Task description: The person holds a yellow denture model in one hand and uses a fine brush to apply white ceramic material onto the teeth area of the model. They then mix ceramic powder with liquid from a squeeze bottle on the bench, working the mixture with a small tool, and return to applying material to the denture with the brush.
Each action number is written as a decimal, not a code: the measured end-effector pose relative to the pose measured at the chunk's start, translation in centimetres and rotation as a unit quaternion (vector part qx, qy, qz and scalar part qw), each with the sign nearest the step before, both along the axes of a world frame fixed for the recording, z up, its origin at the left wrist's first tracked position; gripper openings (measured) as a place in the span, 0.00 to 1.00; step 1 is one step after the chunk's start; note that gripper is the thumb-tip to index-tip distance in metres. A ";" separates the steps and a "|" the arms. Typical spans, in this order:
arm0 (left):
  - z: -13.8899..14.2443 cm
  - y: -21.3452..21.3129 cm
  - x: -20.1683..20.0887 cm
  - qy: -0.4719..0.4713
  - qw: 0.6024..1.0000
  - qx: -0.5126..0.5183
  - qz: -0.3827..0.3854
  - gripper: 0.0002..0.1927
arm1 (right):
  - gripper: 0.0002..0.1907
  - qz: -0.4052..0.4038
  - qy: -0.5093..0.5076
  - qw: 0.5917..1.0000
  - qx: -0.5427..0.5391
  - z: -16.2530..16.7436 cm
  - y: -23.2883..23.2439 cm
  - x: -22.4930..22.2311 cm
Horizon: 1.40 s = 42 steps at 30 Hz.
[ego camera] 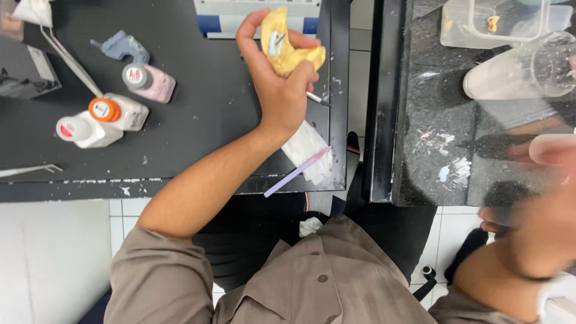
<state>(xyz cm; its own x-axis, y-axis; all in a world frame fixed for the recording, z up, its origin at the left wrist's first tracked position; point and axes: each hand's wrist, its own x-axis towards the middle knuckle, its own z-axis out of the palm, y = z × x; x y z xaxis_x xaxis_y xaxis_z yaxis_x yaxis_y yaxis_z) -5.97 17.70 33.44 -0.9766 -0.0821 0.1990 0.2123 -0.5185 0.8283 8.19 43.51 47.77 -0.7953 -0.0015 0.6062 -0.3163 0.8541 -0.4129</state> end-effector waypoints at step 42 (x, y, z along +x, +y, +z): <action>1.8 0.1 0.8 0.038 0.938 -0.051 -0.341 0.36 | 0.10 0.320 -0.102 0.924 -0.181 -3.3 -6.3 -9.7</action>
